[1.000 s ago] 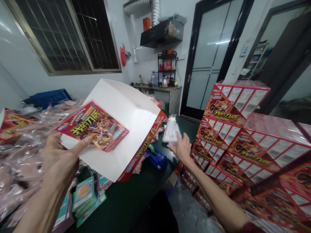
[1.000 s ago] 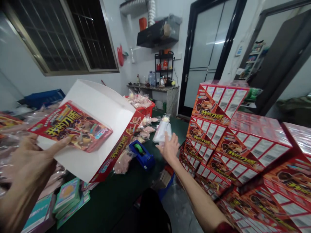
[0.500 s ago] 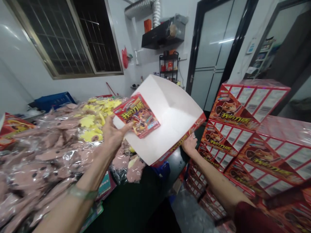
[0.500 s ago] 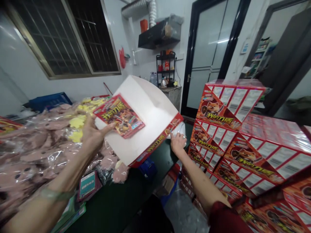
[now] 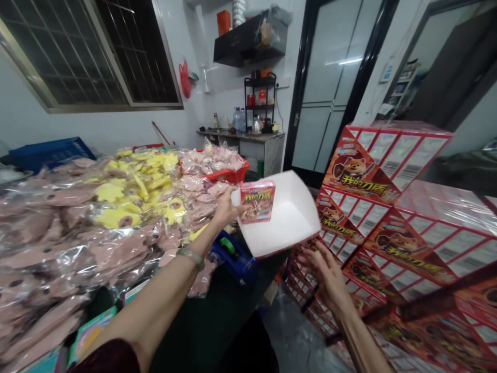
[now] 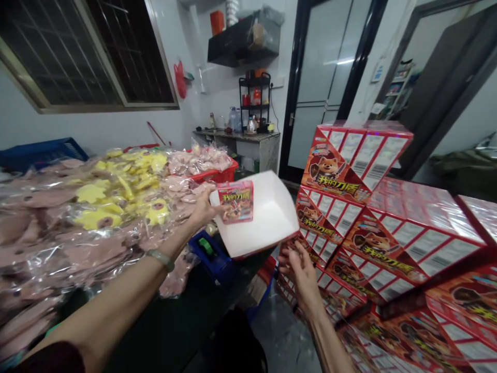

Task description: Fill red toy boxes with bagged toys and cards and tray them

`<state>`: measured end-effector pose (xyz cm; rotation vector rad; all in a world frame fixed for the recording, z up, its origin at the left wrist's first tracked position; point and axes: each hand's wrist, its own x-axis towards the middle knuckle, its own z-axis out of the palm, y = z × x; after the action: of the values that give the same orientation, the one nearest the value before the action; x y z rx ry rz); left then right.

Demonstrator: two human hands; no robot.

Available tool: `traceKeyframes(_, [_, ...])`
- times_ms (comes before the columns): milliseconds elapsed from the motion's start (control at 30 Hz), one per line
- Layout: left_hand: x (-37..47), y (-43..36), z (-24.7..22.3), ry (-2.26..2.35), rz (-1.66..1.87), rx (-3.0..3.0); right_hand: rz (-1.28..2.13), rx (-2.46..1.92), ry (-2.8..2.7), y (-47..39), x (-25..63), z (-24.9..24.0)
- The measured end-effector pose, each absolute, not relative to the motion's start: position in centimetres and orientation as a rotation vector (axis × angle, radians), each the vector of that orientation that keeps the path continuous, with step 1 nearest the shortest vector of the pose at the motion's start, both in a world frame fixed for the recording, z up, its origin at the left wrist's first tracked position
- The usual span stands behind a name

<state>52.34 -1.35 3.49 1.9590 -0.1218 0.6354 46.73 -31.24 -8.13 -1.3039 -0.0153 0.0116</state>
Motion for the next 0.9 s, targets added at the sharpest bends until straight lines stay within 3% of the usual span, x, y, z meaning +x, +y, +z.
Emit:
traceKeyframes(400, [50.8,1.2,5.2,-0.322,0.337,2.149,-0.632,-1.843,-0.419,-27.8,46.2,-5.7])
traceKeyframes(600, [50.6,0.9,5.5,-0.309,0.342,2.202,-0.523,-2.004,-0.829,-23.8,45.7,-5.3])
traceKeyframes(767, [50.4,1.2,5.2,-0.31,0.375,2.218,-0.92,-2.143,-0.508,-23.3,47.5,-5.9])
traceKeyframes(900, [50.4,1.3,5.2,-0.309,0.386,2.253,-0.718,-2.336,-0.948,-23.1,47.2,-6.1])
